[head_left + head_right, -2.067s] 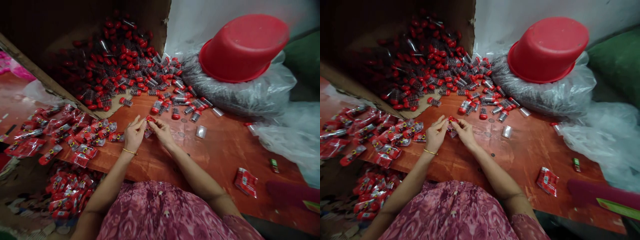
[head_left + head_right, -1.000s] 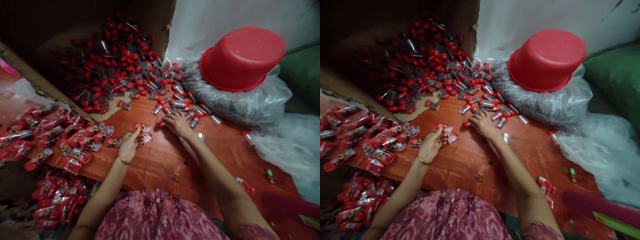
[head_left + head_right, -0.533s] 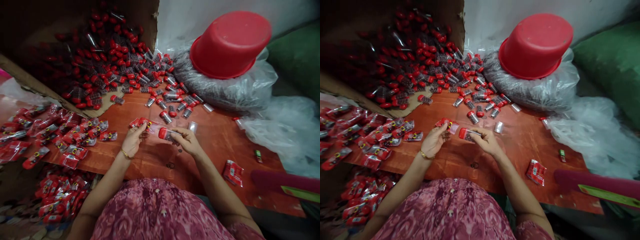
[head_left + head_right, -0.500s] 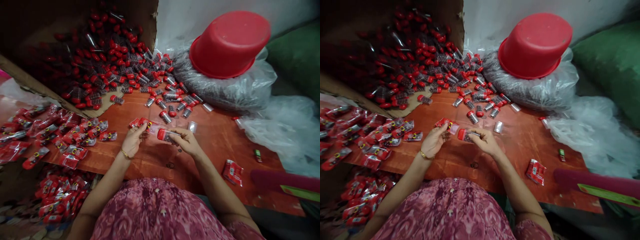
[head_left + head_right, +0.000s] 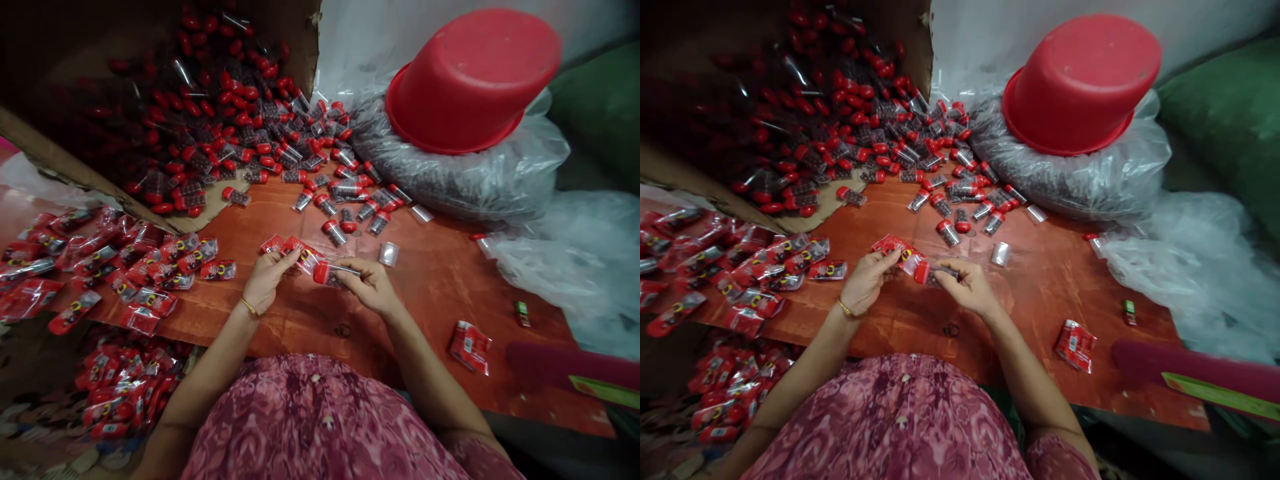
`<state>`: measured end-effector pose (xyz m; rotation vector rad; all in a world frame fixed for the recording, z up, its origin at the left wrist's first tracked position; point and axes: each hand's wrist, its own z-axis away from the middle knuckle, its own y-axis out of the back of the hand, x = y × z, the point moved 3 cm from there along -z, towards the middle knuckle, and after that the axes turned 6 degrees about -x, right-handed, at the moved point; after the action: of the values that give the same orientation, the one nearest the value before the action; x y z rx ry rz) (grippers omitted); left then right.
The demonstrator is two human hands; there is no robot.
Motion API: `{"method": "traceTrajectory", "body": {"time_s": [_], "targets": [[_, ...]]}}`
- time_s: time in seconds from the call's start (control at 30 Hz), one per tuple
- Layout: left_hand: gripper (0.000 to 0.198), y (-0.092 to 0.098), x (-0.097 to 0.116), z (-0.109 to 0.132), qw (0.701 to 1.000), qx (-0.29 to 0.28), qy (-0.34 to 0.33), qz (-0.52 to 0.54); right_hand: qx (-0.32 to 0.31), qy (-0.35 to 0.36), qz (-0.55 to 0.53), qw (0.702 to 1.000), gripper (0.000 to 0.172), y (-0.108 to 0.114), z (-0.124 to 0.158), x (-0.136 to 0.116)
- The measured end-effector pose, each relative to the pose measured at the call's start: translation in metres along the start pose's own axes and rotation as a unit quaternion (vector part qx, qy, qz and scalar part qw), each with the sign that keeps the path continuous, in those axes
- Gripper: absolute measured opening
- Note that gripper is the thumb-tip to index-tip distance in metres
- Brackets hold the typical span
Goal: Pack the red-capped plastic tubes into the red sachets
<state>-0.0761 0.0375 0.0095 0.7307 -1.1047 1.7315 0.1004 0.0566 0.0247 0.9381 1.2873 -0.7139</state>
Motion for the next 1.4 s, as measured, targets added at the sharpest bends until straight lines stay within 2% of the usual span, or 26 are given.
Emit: {"method": "traceTrajectory", "body": {"time_s": [0.17, 0.43, 0.57, 0.67, 0.77, 0.87, 0.97, 1.13, 1.2, 1.3, 1.4], "targets": [[0.026, -0.001, 0.001, 0.0, 0.999, -0.009, -0.032, -0.029, 0.003, -0.009, -0.012, 1.0, 0.019, -0.003, -0.002, 0.007], [0.025, -0.001, -0.001, -0.001, 0.993, -0.016, -0.069, -0.092, 0.06, -0.054, -0.056, 0.995, 0.023, -0.002, 0.0, 0.024], [0.026, -0.006, 0.0, -0.001, 0.989, -0.017, -0.092, -0.118, 0.042, -0.041, -0.035, 0.998, 0.024, -0.005, 0.001, 0.027], [0.03, -0.012, -0.003, -0.002, 0.995, -0.032, -0.066, -0.071, 0.03, -0.024, -0.038, 0.999, 0.027, -0.008, 0.002, 0.028], [0.036, -0.016, -0.008, -0.003, 0.999, -0.031, -0.033, -0.006, 0.051, -0.006, -0.042, 0.998, 0.028, -0.011, 0.003, 0.03], [0.034, -0.016, -0.013, -0.004, 0.999, -0.022, -0.023, 0.011, 0.072, -0.009, -0.047, 0.996, 0.028, -0.012, 0.005, 0.034], [0.033, -0.018, -0.018, -0.004, 0.999, -0.024, -0.02, 0.038, 0.058, -0.016, -0.043, 0.997, 0.027, -0.017, 0.006, 0.037], [0.034, -0.021, -0.025, -0.003, 0.996, 0.009, -0.032, 0.084, 0.151, 0.024, 0.007, 0.988, 0.024, -0.02, 0.01, 0.034], [0.032, -0.021, -0.027, -0.002, 0.996, 0.011, -0.039, 0.081, 0.134, -0.005, -0.009, 0.991, 0.025, -0.023, 0.008, 0.034], [0.03, -0.021, -0.033, -0.003, 0.997, 0.002, -0.017, 0.079, 0.071, -0.05, -0.045, 0.995, 0.028, -0.027, 0.003, 0.036], [0.032, -0.02, -0.036, -0.005, 0.995, 0.003, -0.009, 0.103, 0.081, -0.013, -0.013, 0.997, 0.027, -0.026, -0.003, 0.033]]}}
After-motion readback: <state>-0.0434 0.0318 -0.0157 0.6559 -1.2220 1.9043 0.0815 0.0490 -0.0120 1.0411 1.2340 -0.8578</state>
